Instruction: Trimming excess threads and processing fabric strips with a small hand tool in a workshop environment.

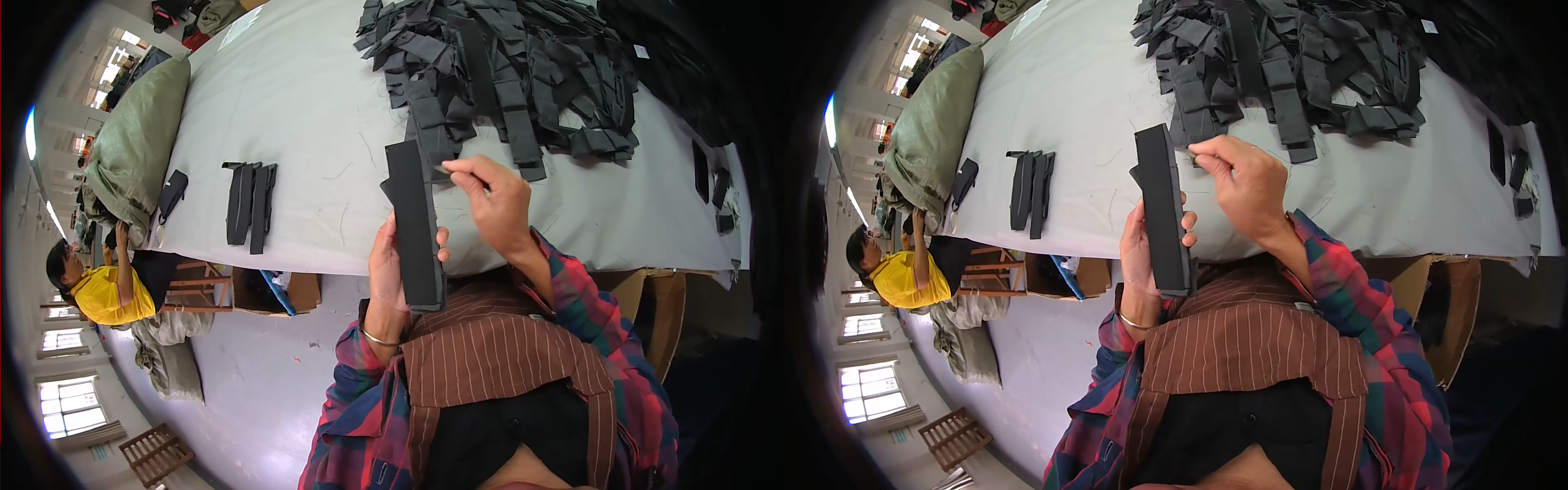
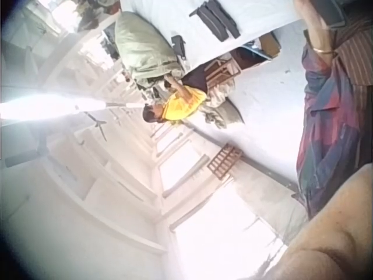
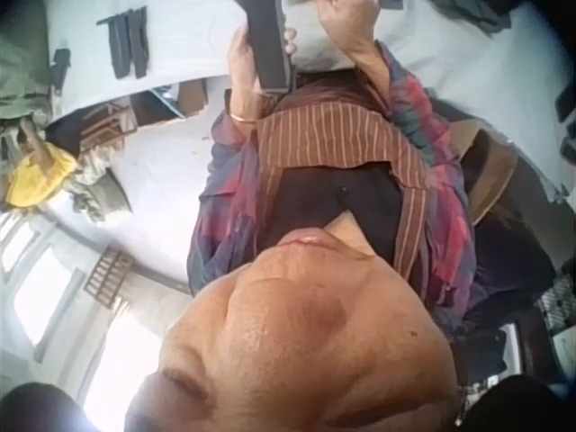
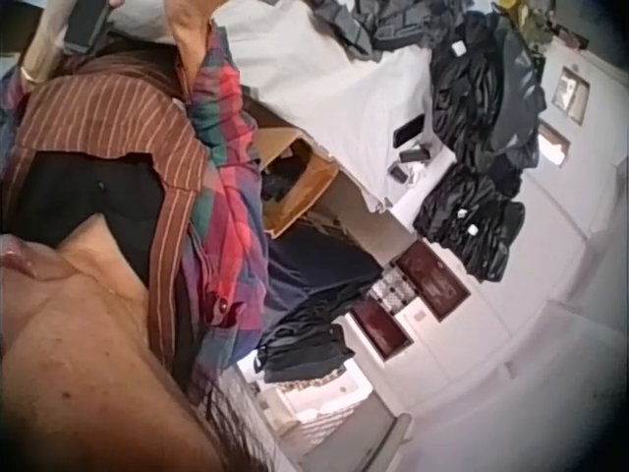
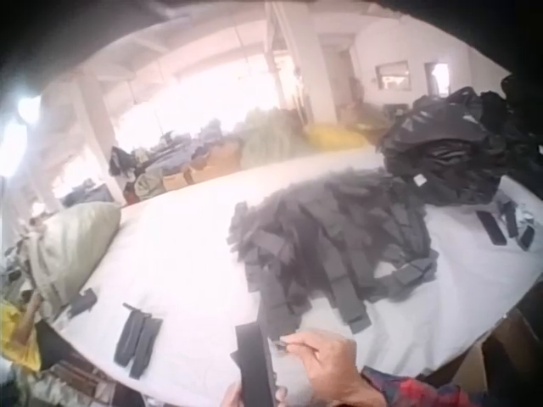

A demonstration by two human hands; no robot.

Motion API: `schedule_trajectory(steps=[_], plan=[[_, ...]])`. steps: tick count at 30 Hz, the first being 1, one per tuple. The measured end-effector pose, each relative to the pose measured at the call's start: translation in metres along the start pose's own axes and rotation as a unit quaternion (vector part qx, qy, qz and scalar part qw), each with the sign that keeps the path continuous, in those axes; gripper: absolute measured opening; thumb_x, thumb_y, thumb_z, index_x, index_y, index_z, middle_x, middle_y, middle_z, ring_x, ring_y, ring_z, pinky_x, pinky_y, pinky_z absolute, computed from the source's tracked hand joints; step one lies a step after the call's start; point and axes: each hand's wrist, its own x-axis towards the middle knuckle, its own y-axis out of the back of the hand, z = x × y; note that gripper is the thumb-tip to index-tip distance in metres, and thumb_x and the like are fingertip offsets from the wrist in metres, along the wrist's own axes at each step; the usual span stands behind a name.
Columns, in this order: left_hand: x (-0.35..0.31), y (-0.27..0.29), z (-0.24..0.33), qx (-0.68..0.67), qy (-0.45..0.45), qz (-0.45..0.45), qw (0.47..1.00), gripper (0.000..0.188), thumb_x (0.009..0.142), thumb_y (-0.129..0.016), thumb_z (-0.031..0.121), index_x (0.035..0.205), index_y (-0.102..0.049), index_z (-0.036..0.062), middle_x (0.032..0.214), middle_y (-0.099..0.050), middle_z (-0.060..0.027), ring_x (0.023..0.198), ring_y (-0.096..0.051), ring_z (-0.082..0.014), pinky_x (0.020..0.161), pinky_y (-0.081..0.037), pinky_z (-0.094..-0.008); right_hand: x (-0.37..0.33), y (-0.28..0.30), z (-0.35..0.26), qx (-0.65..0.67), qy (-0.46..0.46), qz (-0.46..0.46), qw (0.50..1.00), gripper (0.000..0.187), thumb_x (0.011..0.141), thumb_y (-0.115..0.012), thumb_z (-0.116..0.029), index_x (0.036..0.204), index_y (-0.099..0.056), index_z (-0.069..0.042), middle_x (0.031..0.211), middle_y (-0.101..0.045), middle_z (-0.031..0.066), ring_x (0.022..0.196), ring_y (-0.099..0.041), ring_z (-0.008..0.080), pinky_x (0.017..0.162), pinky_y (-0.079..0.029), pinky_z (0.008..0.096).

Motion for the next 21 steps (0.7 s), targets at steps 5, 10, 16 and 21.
schedule_trajectory(steps=[5,10,16,21], plan=[[0.000,0.001,0.000,0.056,-0.006,0.030,0.998,0.036,0.101,-0.036,0.035,0.124,-0.046,0.0081,0.104,-0.053,-0.0074,0.080,-0.057,-0.0234,0.063,-0.052,-0.0329,0.009,0.011,-0.012,0.009,0.027,-0.076,0.997,0.017,0.082,-0.066,-0.008,0.098,-0.065,-0.003,0.079,-0.064,0.0067,0.073,-0.064,0.0205,0.066,-0.049,0.0286],[-0.002,-0.003,-0.001,0.128,-0.016,0.045,0.991,0.041,0.101,-0.037,0.034,0.130,-0.040,0.0064,0.105,-0.052,-0.0081,0.078,-0.059,-0.0230,0.061,-0.053,-0.0330,0.010,0.006,-0.009,-0.052,0.095,-0.128,0.986,0.016,0.080,-0.068,-0.011,0.093,-0.064,-0.004,0.080,-0.065,0.0073,0.071,-0.062,0.0237,0.063,-0.047,0.0313],[-0.004,-0.001,0.002,0.149,-0.004,0.038,0.988,0.045,0.100,-0.039,0.034,0.132,-0.038,0.0040,0.105,-0.052,-0.0094,0.074,-0.059,-0.0231,0.057,-0.052,-0.0325,0.011,0.002,-0.007,-0.080,0.144,-0.121,0.979,0.012,0.077,-0.068,-0.009,0.087,-0.063,-0.007,0.078,-0.065,0.0067,0.070,-0.061,0.0253,0.061,-0.046,0.0345],[-0.007,0.001,0.004,0.160,0.010,0.031,0.987,0.046,0.099,-0.041,0.036,0.131,-0.039,0.0038,0.101,-0.053,-0.0094,0.072,-0.059,-0.0232,0.054,-0.051,-0.0317,0.013,0.008,-0.003,-0.103,0.201,-0.105,0.968,0.013,0.076,-0.070,-0.014,0.084,-0.061,-0.010,0.071,-0.061,0.0028,0.066,-0.058,0.0242,0.058,-0.044,0.0348]])
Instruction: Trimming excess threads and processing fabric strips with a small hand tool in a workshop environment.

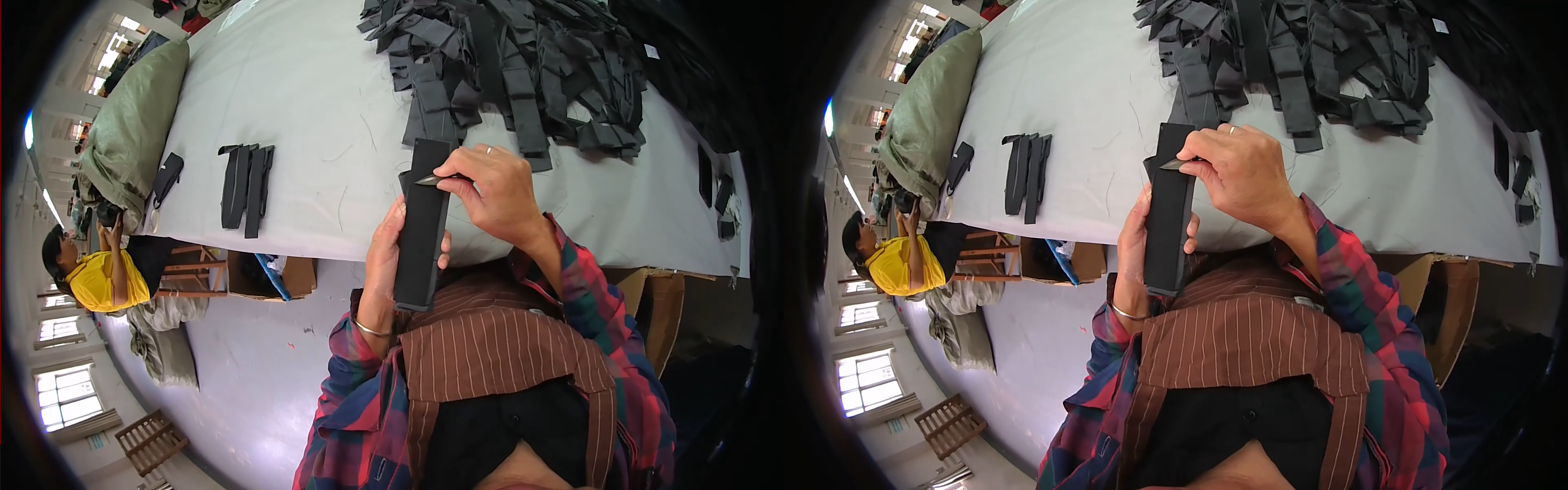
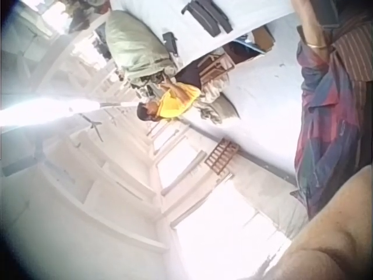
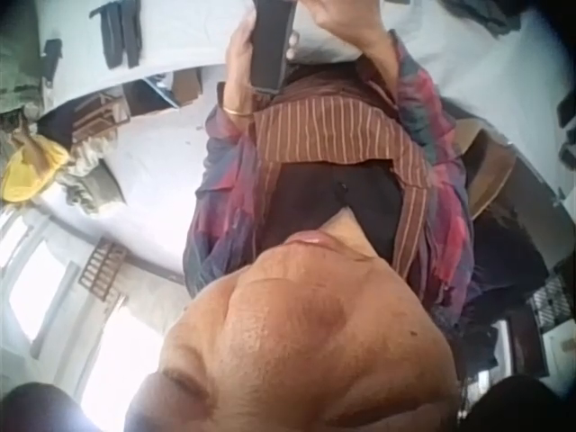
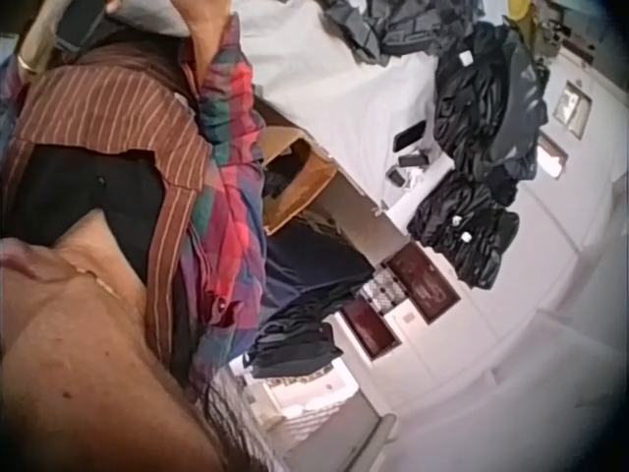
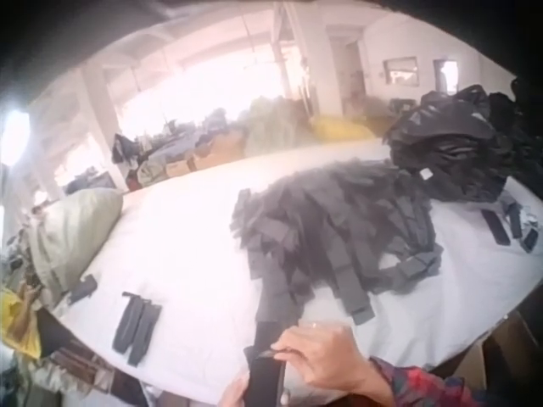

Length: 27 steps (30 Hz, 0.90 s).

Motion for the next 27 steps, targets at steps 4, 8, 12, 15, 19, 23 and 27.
schedule_trajectory(steps=[4,8,12,15,19,23,27], plan=[[0.000,-0.005,0.005,-0.014,-0.010,0.012,1.000,0.045,0.098,-0.041,0.037,0.129,-0.040,0.0031,0.095,-0.053,-0.0097,0.070,-0.060,-0.0230,0.053,-0.051,-0.0319,-0.003,-0.005,0.012,0.093,-0.092,0.009,0.991,0.018,0.077,-0.071,-0.013,0.094,-0.063,-0.011,0.071,-0.061,0.0017,0.067,-0.060,0.0197,0.063,-0.045,0.0297],[0.007,-0.002,0.000,-0.001,0.018,-0.021,1.000,0.046,0.099,-0.041,0.038,0.127,-0.043,0.0012,0.094,-0.057,-0.0104,0.075,-0.062,-0.0223,0.060,-0.054,-0.0328,0.000,-0.014,0.007,0.357,-0.247,0.030,0.900,0.031,0.084,-0.068,-0.012,0.114,-0.060,-0.008,0.080,-0.059,-0.0011,0.075,-0.055,0.0073,0.072,-0.045,0.0231],[-0.003,-0.003,-0.002,0.032,0.093,-0.028,0.995,0.041,0.098,-0.047,0.031,0.125,-0.046,-0.0007,0.102,-0.061,-0.0132,0.081,-0.064,-0.0221,0.069,-0.055,-0.0322,0.011,-0.010,0.021,0.432,-0.249,0.026,0.866,0.024,0.087,-0.063,-0.009,0.111,-0.061,-0.001,0.085,-0.060,-0.0029,0.078,-0.052,0.0045,0.073,-0.044,0.0207],[-0.014,-0.003,-0.004,0.107,0.106,-0.049,0.987,0.040,0.092,-0.057,0.015,0.125,-0.047,-0.0044,0.112,-0.061,-0.0187,0.087,-0.066,-0.0236,0.077,-0.054,-0.0327,0.010,-0.013,0.053,0.356,-0.288,0.059,0.887,0.026,0.087,-0.064,-0.009,0.112,-0.062,-0.004,0.087,-0.063,-0.0016,0.080,-0.054,0.0047,0.073,-0.044,0.0207],[-0.007,0.008,-0.012,0.077,0.096,-0.025,0.992,0.037,0.094,-0.053,0.012,0.125,-0.046,-0.0052,0.113,-0.060,-0.0195,0.089,-0.066,-0.0235,0.076,-0.054,-0.0316,-0.001,-0.018,0.034,0.106,-0.218,0.057,0.968,0.033,0.084,-0.066,-0.015,0.116,-0.060,-0.014,0.093,-0.063,0.0065,0.081,-0.060,0.0189,0.072,-0.047,0.0292],[-0.005,0.006,-0.012,0.073,0.046,0.027,0.996,0.033,0.095,-0.049,0.010,0.124,-0.045,-0.0048,0.112,-0.060,-0.0194,0.088,-0.066,-0.0244,0.077,-0.055,-0.0314,-0.020,-0.010,0.020,0.046,-0.162,0.035,0.985,0.029,0.083,-0.066,-0.021,0.110,-0.062,-0.013,0.091,-0.063,0.0080,0.081,-0.061,0.0282,0.068,-0.048,0.0350],[-0.003,0.009,-0.016,0.086,0.017,0.057,0.995,0.029,0.096,-0.049,0.011,0.120,-0.046,-0.0041,0.110,-0.061,-0.0180,0.089,-0.066,-0.0239,0.078,-0.055,-0.0320,-0.039,-0.008,0.000,0.041,-0.120,-0.034,0.991,0.015,0.079,-0.066,-0.017,0.092,-0.065,-0.010,0.080,-0.065,0.0053,0.070,-0.061,0.0273,0.065,-0.048,0.0369]])
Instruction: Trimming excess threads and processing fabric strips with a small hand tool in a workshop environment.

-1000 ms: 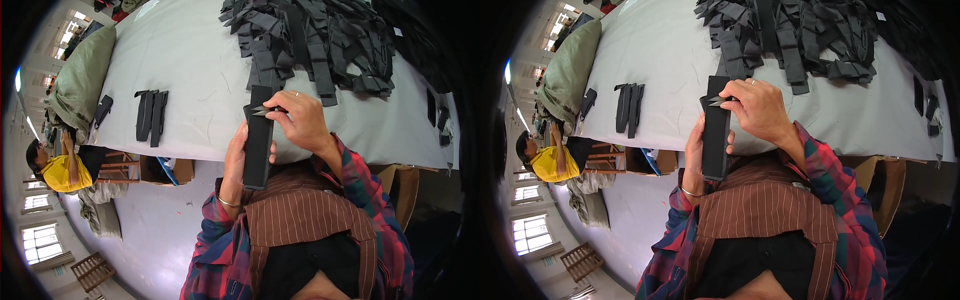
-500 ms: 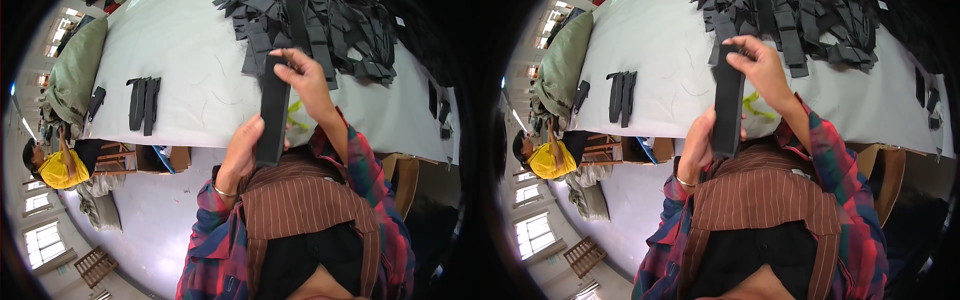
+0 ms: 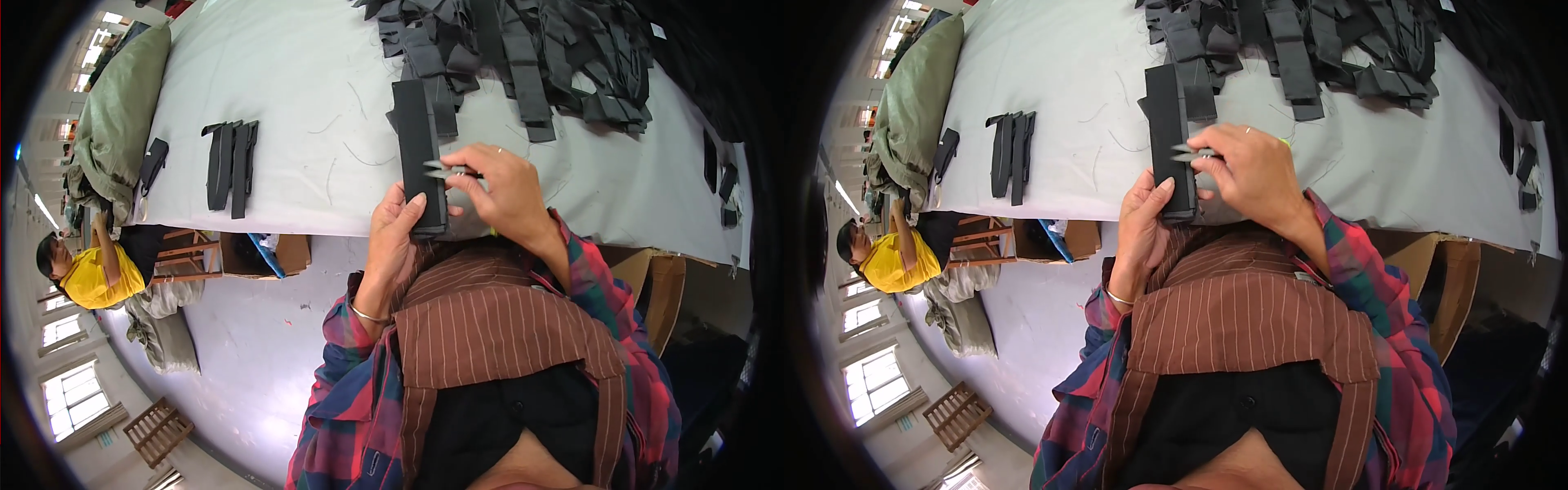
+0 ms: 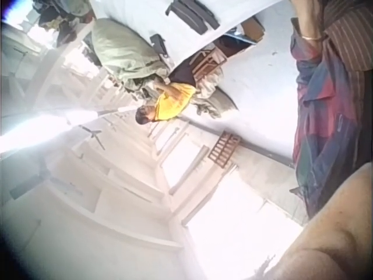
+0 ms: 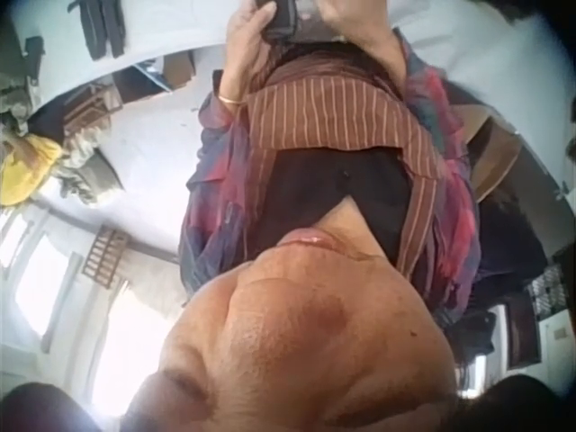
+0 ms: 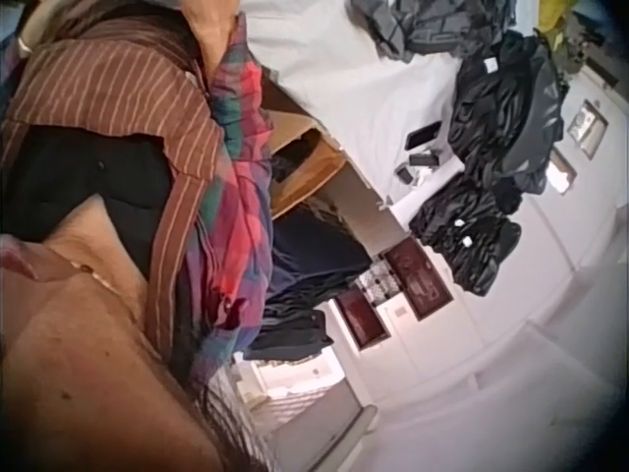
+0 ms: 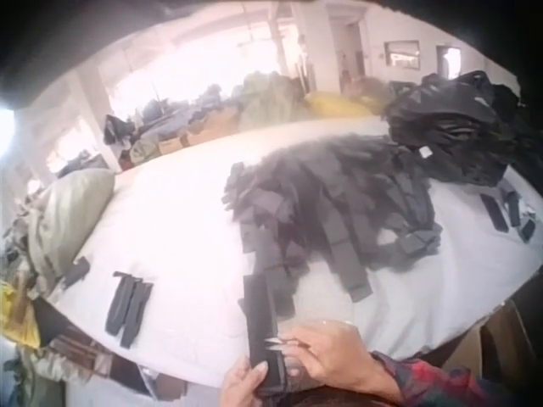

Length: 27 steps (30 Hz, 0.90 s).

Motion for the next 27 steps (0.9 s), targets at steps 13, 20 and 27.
schedule_trajectory(steps=[13,20,27], plan=[[-0.001,-0.006,0.000,0.012,0.013,-0.014,1.000,0.023,0.096,-0.048,0.007,0.116,-0.044,-0.0029,0.105,-0.062,-0.0178,0.086,-0.066,-0.0219,0.077,-0.056,-0.0319,0.006,-0.001,0.006,0.041,-0.026,-0.036,0.998,0.018,0.074,-0.069,-0.010,0.092,-0.066,-0.008,0.078,-0.064,0.0052,0.069,-0.059,0.0235,0.065,-0.044,0.0323],[-0.001,0.002,0.011,-0.026,-0.023,0.004,0.999,0.029,0.096,-0.047,0.012,0.122,-0.044,-0.0024,0.118,-0.058,-0.0203,0.085,-0.066,-0.0226,0.071,-0.057,-0.0308,0.005,0.018,0.011,0.015,0.013,0.003,1.000,0.018,0.077,-0.070,-0.016,0.093,-0.067,-0.012,0.085,-0.067,0.0020,0.070,-0.059,0.0204,0.066,-0.044,0.0319],[-0.001,0.003,0.010,-0.062,-0.008,0.017,0.998,0.023,0.096,-0.047,0.010,0.116,-0.046,-0.0002,0.101,-0.061,-0.0139,0.081,-0.066,-0.0221,0.068,-0.057,-0.0318,-0.003,0.012,0.009,0.059,0.000,-0.049,0.997,0.023,0.074,-0.070,-0.010,0.097,-0.068,-0.008,0.084,-0.065,0.0046,0.074,-0.056,0.0212,0.070,-0.043,0.0306]])
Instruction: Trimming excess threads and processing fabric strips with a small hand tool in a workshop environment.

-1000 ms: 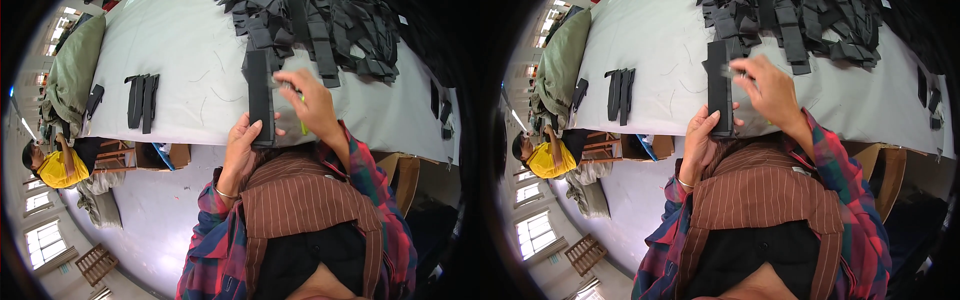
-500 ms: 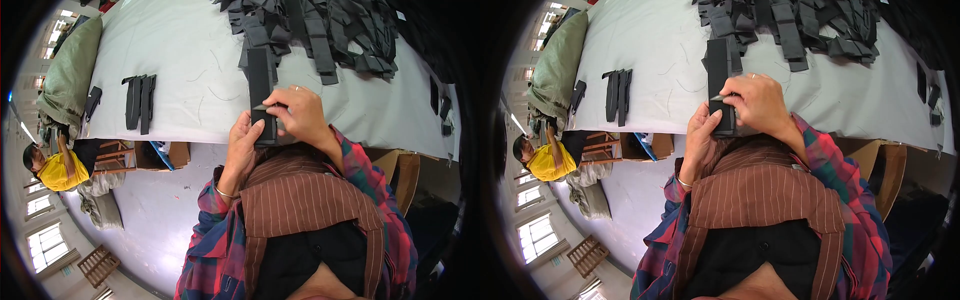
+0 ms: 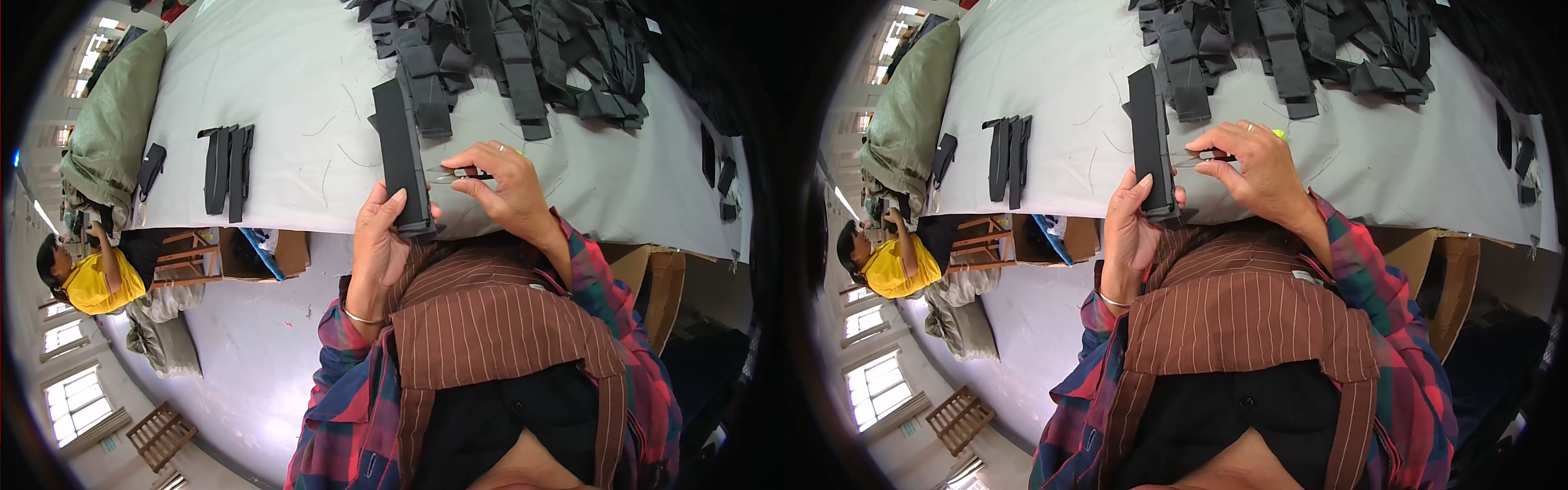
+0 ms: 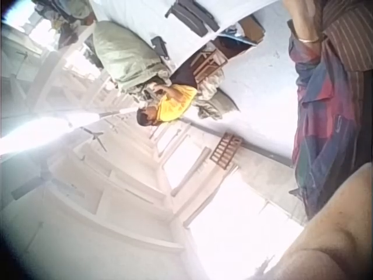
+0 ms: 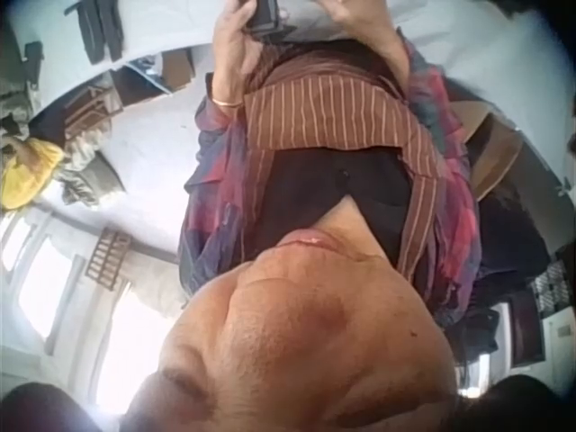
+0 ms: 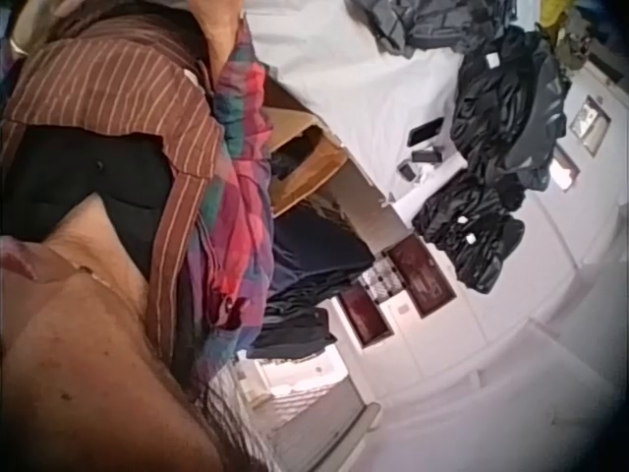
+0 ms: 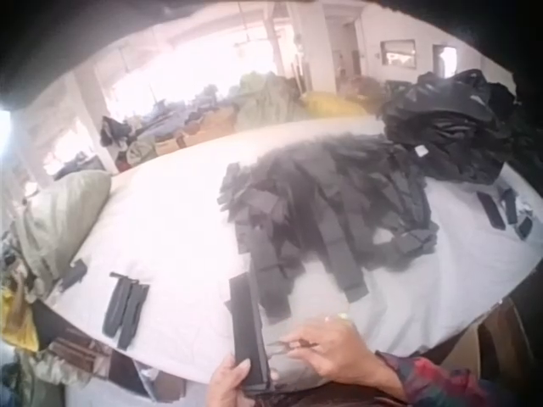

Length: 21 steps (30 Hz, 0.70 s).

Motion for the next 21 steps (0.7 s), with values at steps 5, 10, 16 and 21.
schedule_trajectory(steps=[5,10,16,21], plan=[[0.001,-0.001,-0.001,-0.001,0.003,-0.004,1.000,0.021,0.096,-0.048,0.010,0.114,-0.046,0.0006,0.095,-0.062,-0.0119,0.080,-0.067,-0.0223,0.068,-0.057,-0.0321,0.000,-0.004,0.002,0.055,-0.025,0.013,0.998,0.022,0.074,-0.070,-0.009,0.096,-0.068,-0.008,0.084,-0.066,0.0044,0.074,-0.057,0.0214,0.071,-0.044,0.0308],[0.001,-0.002,-0.002,0.020,-0.004,-0.008,1.000,0.022,0.095,-0.049,0.010,0.115,-0.046,0.0006,0.097,-0.062,-0.0123,0.081,-0.067,-0.0228,0.068,-0.057,-0.0323,0.001,-0.008,-0.001,-0.051,0.024,0.066,0.996,0.018,0.074,-0.072,-0.015,0.091,-0.067,-0.012,0.082,-0.067,-0.0007,0.070,-0.058,0.0212,0.065,-0.041,0.0325],[-0.001,-0.001,-0.005,0.022,-0.009,-0.004,1.000,0.027,0.095,-0.050,0.009,0.120,-0.045,-0.0003,0.102,-0.061,-0.0146,0.083,-0.067,-0.0246,0.071,-0.058,-0.0333,-0.001,-0.009,-0.003,-0.105,0.011,0.044,0.993,0.018,0.075,-0.072,-0.015,0.092,-0.067,-0.012,0.081,-0.067,0.0010,0.070,-0.059,0.0221,0.064,-0.042,0.0332],[-0.003,-0.003,-0.004,0.026,0.005,-0.027,0.999,0.028,0.095,-0.047,0.007,0.122,-0.043,-0.0003,0.112,-0.060,-0.0196,0.086,-0.067,-0.0259,0.075,-0.057,-0.0346,0.003,-0.012,0.012,0.059,-0.132,0.131,0.981,0.017,0.078,-0.069,-0.014,0.094,-0.066,-0.008,0.080,-0.066,0.0046,0.069,-0.060,0.0245,0.061,-0.045,0.0331]])
